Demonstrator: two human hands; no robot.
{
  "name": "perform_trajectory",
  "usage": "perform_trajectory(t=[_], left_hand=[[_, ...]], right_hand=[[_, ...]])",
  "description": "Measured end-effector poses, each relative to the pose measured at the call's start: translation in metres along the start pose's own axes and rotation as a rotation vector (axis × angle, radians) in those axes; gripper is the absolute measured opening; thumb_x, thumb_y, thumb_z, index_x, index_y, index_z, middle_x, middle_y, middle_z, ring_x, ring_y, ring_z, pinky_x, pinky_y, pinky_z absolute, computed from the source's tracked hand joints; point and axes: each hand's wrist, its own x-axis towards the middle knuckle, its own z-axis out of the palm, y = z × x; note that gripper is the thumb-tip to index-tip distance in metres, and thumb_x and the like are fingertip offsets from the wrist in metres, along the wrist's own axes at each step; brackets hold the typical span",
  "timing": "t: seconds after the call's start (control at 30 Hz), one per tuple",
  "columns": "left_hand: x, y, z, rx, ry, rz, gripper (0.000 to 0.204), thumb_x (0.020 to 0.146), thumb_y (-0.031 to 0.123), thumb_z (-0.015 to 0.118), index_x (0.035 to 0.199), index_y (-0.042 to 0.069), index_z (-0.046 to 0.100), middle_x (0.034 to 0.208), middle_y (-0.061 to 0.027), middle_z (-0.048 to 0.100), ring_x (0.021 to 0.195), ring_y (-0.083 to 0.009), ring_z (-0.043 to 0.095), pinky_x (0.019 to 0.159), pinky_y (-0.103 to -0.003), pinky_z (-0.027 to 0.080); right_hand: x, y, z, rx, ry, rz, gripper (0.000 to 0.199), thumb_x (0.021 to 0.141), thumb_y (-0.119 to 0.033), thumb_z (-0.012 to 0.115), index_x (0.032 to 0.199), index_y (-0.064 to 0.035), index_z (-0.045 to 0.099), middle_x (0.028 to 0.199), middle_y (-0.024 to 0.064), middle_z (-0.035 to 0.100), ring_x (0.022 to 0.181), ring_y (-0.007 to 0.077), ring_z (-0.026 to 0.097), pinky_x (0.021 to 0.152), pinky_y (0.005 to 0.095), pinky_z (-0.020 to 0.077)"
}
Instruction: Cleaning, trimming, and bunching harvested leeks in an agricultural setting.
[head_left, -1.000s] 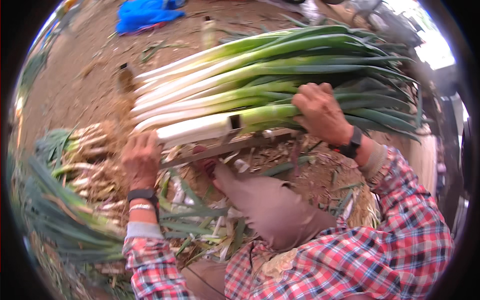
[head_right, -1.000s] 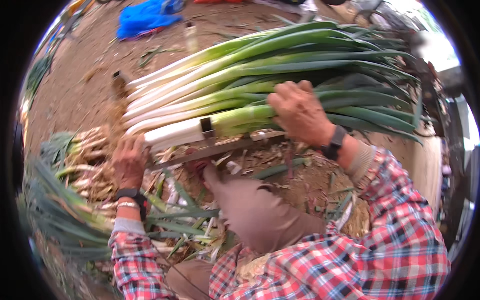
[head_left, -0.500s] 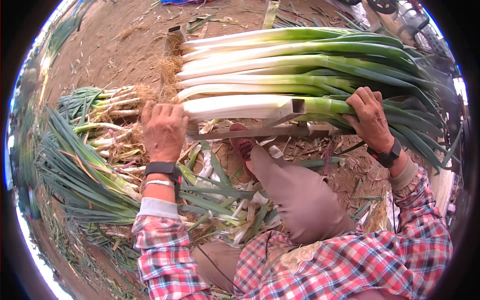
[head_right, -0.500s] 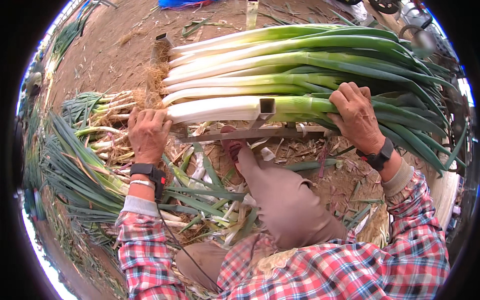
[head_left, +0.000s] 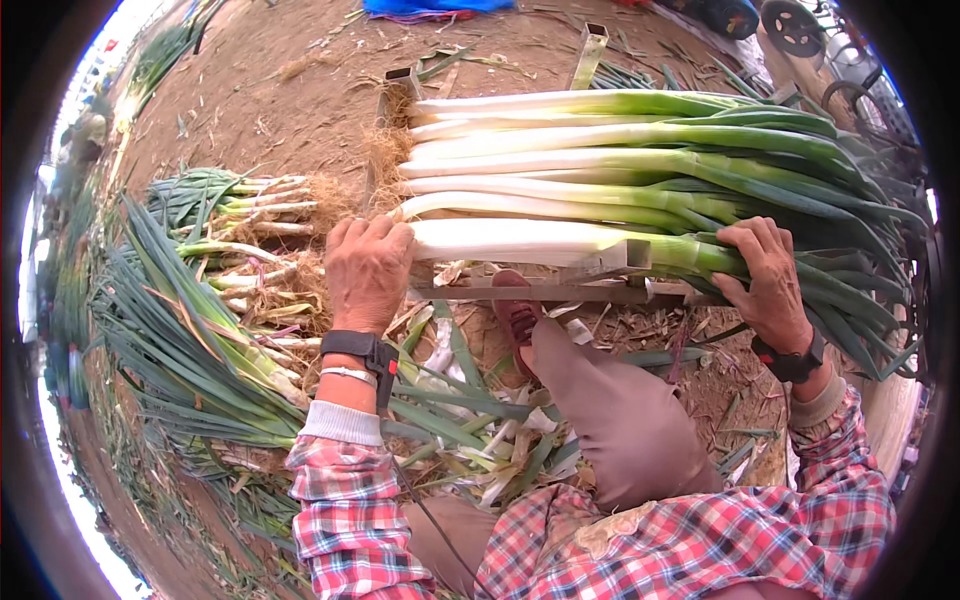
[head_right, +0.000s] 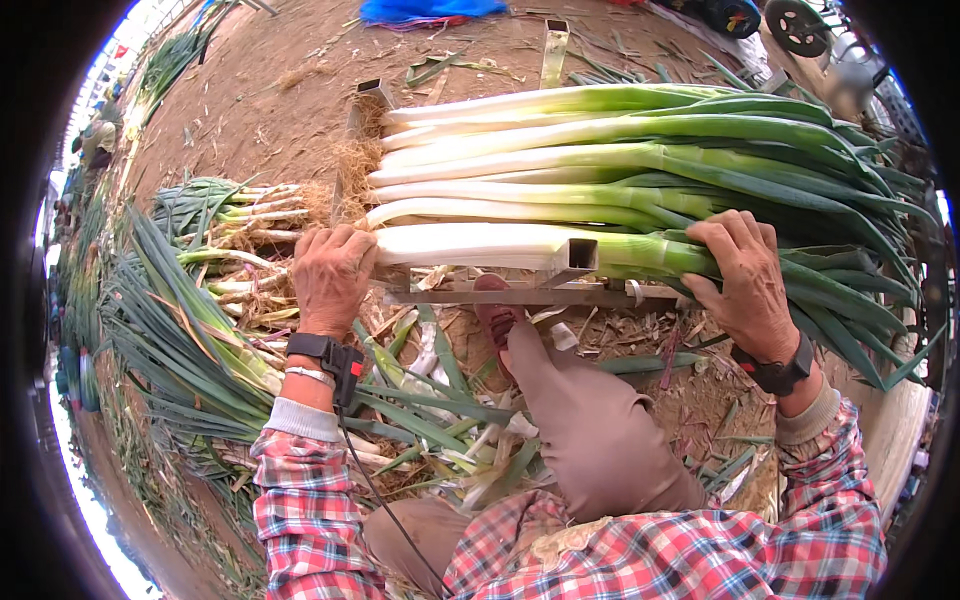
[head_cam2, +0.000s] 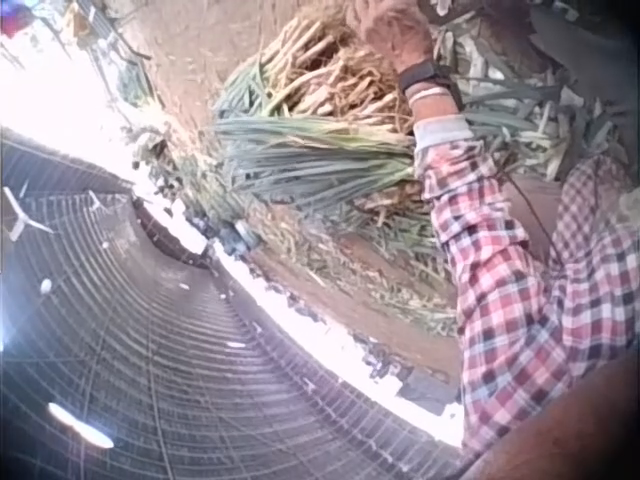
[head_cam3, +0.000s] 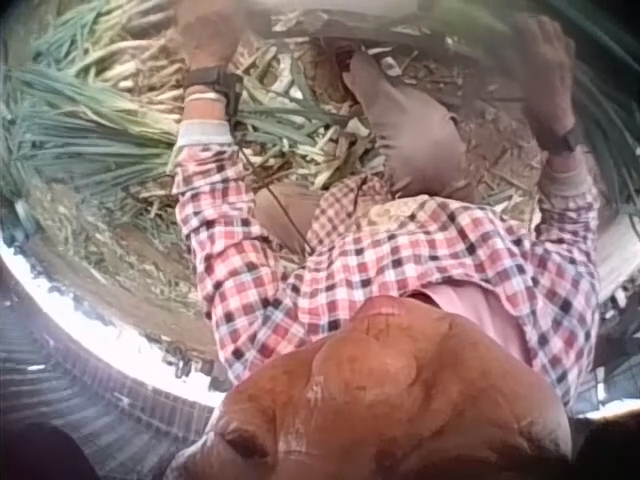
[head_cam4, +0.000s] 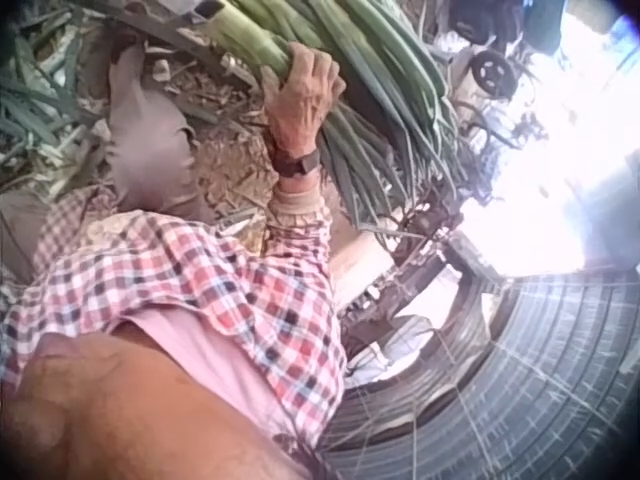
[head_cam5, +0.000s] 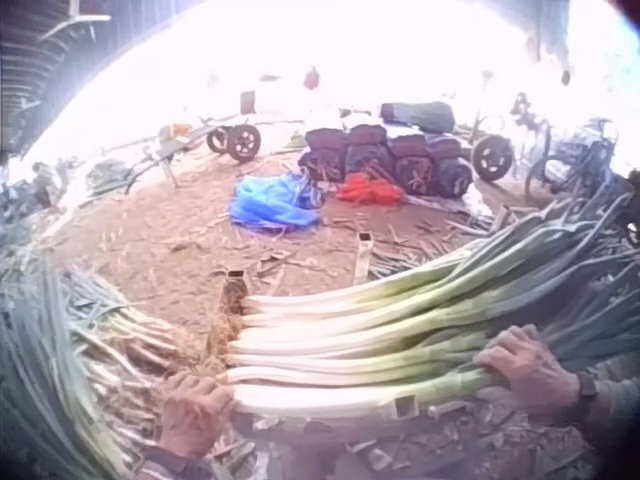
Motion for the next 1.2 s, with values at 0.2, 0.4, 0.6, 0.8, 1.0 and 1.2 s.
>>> perform_trajectory(t=[0.2,0.4,0.6,0.8,1.0,1.2], left_hand=[[0.011,-0.004,-0.01,0.134,-0.052,0.191,0.005,0.079,0.015,0.063,0.084,0.013,0.062,0.084,-0.0026,0.063,0.082,-0.0214,0.063,0.083,-0.037,0.046],[0.022,-0.001,-0.014,0.154,-0.086,0.292,0.004,0.078,0.011,0.06,0.082,0.011,0.061,0.081,-0.0035,0.061,0.081,-0.0204,0.063,0.08,-0.036,0.046],[0.024,-0.003,-0.012,0.151,-0.123,0.184,0.002,0.081,0.01,0.058,0.079,0.01,0.059,0.079,-0.0043,0.059,0.079,-0.0224,0.061,0.078,-0.036,0.045],[0.031,-0.009,-0.02,-0.031,-0.151,0.057,0.01,0.083,0.022,0.063,0.081,0.012,0.062,0.081,-0.0029,0.062,0.079,-0.0229,0.061,0.078,-0.036,0.044],[0.036,-0.014,-0.024,-0.111,-0.306,0.087,0.006,0.083,0.018,0.062,0.08,0.013,0.063,0.082,-0.0017,0.063,0.086,-0.0215,0.061,0.08,-0.036,0.043],[0.038,-0.004,-0.012,0.162,-0.254,0.2,0.003,0.08,0.011,0.06,0.081,0.013,0.062,0.08,-0.0058,0.062,0.083,-0.0228,0.061,0.077,-0.037,0.045]], right_hand=[[0.005,0.001,-0.004,-0.011,0.006,-0.022,0.037,0.065,-0.007,0.076,0.098,-0.0082,0.061,0.097,0.0068,0.054,0.093,0.0279,0.052,0.084,0.039,0.0378],[0.005,0.002,-0.008,-0.017,0.039,-0.047,0.036,0.064,-0.007,0.076,0.097,-0.0076,0.061,0.097,0.0065,0.054,0.092,0.0277,0.051,0.083,0.0393,0.0376],[0.005,-0.001,-0.012,-0.019,0.051,-0.079,0.038,0.063,-0.009,0.076,0.097,-0.0066,0.061,0.097,0.0069,0.055,0.09,0.0281,0.051,0.082,0.04,0.0382],[0.005,0.0,-0.016,-0.019,0.065,-0.083,0.038,0.062,-0.009,0.076,0.098,-0.0069,0.061,0.097,0.0068,0.055,0.09,0.0281,0.052,0.081,0.0401,0.0387],[0.006,-0.002,-0.018,-0.027,0.065,-0.092,0.038,0.063,-0.009,0.076,0.098,-0.0068,0.061,0.097,0.0067,0.055,0.09,0.0279,0.052,0.081,0.04,0.039],[0.005,-0.005,-0.019,-0.039,0.079,-0.082,0.038,0.063,-0.01,0.076,0.098,-0.0059,0.062,0.097,0.0069,0.056,0.09,0.0282,0.053,0.082,0.0403,0.0397]])
